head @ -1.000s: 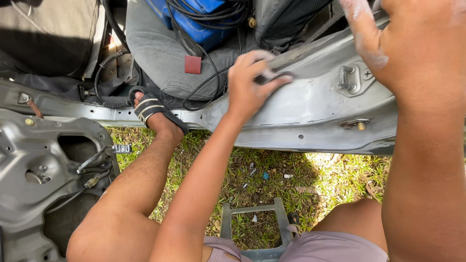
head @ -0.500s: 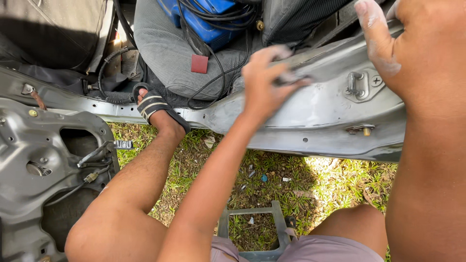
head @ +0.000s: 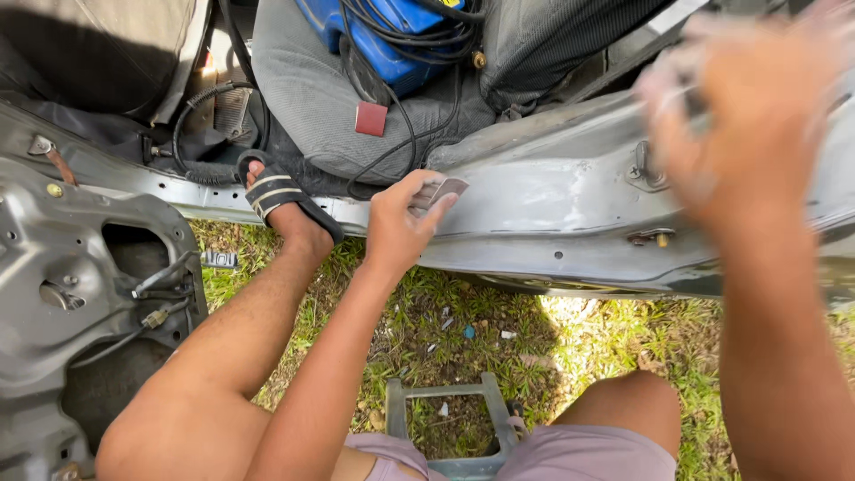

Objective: The person sands the interior metal surface of a car door using a sanding block. They work on the area around the door latch and the lower edge of the door panel, smoothing the surface with consistent hand movements.

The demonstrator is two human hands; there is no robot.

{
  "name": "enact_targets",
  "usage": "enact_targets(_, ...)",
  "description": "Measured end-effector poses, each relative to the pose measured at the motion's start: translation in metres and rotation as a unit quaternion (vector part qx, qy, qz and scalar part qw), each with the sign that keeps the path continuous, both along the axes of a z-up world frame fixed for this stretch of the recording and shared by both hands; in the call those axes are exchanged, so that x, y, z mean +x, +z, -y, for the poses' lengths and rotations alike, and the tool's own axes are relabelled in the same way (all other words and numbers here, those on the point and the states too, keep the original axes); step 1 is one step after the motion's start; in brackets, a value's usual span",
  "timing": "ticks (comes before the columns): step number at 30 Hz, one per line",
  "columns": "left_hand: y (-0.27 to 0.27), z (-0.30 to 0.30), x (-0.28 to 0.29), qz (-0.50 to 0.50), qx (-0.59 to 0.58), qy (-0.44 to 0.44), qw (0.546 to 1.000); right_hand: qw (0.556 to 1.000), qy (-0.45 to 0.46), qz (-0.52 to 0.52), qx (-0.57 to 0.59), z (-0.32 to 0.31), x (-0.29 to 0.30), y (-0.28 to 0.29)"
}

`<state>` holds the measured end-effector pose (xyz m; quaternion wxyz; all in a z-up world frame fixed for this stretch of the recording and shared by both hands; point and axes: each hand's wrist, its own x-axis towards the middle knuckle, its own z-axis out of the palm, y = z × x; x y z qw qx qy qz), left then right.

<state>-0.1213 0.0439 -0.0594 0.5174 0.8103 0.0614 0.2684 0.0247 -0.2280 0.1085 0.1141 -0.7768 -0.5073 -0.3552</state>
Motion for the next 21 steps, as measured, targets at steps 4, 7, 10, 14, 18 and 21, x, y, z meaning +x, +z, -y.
enact_targets(4,0.007,-0.001,0.003,0.042,-0.020,0.020,0.999,0.998,-0.059,-0.019,-0.020,-0.037,-0.101,-0.076)
enact_targets(7,0.004,0.002,0.005,0.028,-0.099,0.063,0.993,0.922,-0.309,-0.135,-0.190,-0.050,-0.107,-0.137)
enact_targets(10,0.015,0.006,0.005,0.103,-0.158,0.103,0.977,0.913,-0.344,-0.134,-0.173,-0.083,-0.100,-0.144)
enact_targets(14,0.039,0.004,0.002,0.143,-0.195,0.074,0.968,0.935,-0.130,-0.281,-0.172,-0.115,-0.110,-0.168)
enact_targets(18,0.054,-0.007,-0.008,0.176,-0.183,0.085,0.964,0.975,-0.130,-0.172,-0.047,-0.091,-0.116,-0.169)
enact_targets(21,0.039,-0.005,0.003,0.177,-0.183,0.091,0.963,0.946,-0.275,-0.148,-0.085,-0.090,-0.107,-0.160)
